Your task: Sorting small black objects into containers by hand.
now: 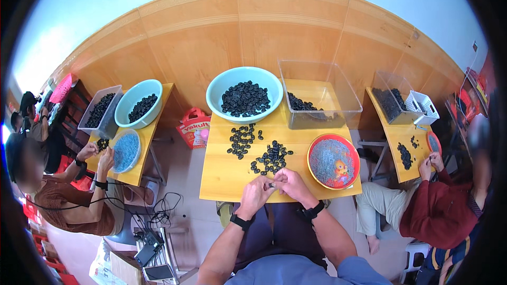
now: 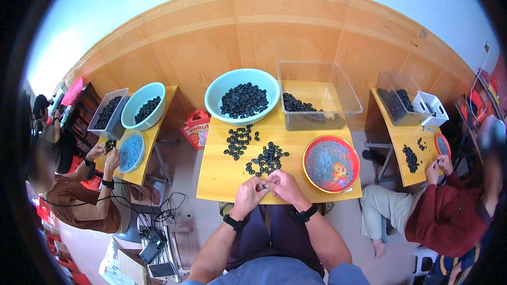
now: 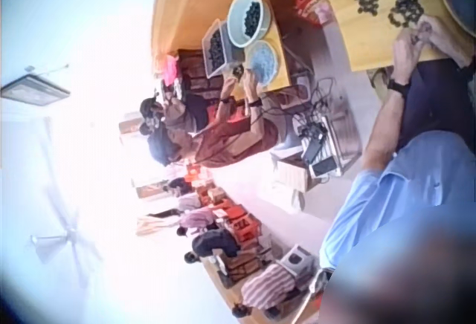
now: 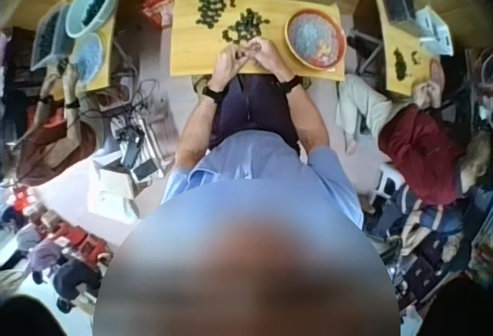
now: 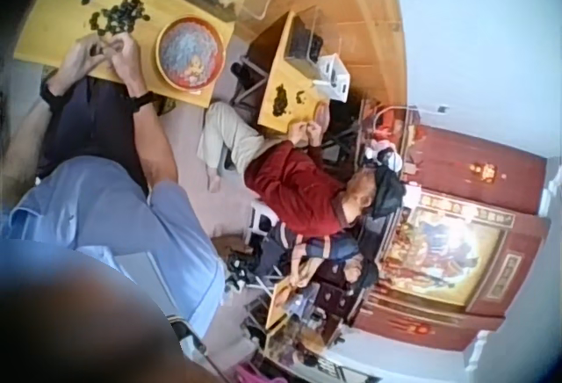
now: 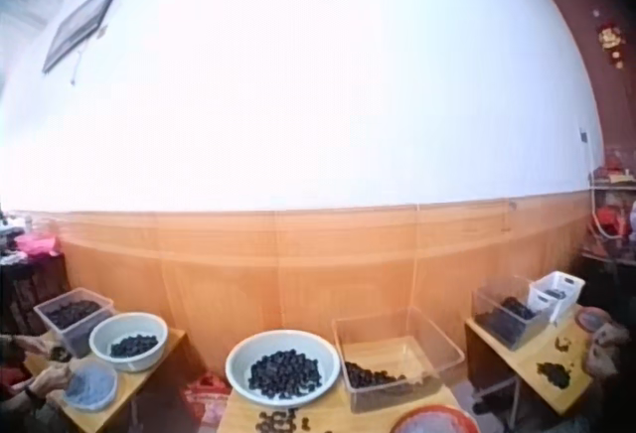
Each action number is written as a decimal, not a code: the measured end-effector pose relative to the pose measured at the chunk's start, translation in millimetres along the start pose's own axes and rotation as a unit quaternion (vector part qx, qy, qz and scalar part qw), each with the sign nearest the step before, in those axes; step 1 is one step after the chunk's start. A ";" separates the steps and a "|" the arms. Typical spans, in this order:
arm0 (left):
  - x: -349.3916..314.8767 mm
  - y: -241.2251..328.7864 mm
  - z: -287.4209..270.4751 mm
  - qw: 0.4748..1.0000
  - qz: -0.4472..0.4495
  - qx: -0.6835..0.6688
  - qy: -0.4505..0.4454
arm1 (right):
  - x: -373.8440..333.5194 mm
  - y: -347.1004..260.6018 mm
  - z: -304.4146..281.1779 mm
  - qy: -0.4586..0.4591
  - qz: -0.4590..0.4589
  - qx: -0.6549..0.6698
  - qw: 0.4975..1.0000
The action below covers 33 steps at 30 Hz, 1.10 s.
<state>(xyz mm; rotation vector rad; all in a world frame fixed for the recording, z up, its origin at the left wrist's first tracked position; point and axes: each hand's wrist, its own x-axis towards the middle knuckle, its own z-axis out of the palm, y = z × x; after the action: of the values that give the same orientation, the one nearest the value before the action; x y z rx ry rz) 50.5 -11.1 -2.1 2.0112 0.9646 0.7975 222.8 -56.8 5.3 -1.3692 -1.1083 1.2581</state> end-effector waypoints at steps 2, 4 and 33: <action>1.8 1.2 0.1 1.000 0.004 0.003 0.007 | 1.1 -0.1 -0.7 0.000 0.003 -0.004 1.000; 1.7 2.7 0.1 1.000 0.005 0.006 0.011 | 1.0 1.2 -0.7 -0.001 0.008 -0.007 1.000; 1.0 7.6 -0.1 1.000 -0.002 0.007 0.015 | 1.9 11.1 -0.9 0.004 -0.021 0.005 1.000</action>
<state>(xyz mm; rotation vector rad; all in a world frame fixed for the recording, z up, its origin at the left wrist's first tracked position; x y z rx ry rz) 53.7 -13.5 4.5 2.0133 0.9943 0.8232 224.1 -56.7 -5.9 -1.3355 -1.1173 1.2259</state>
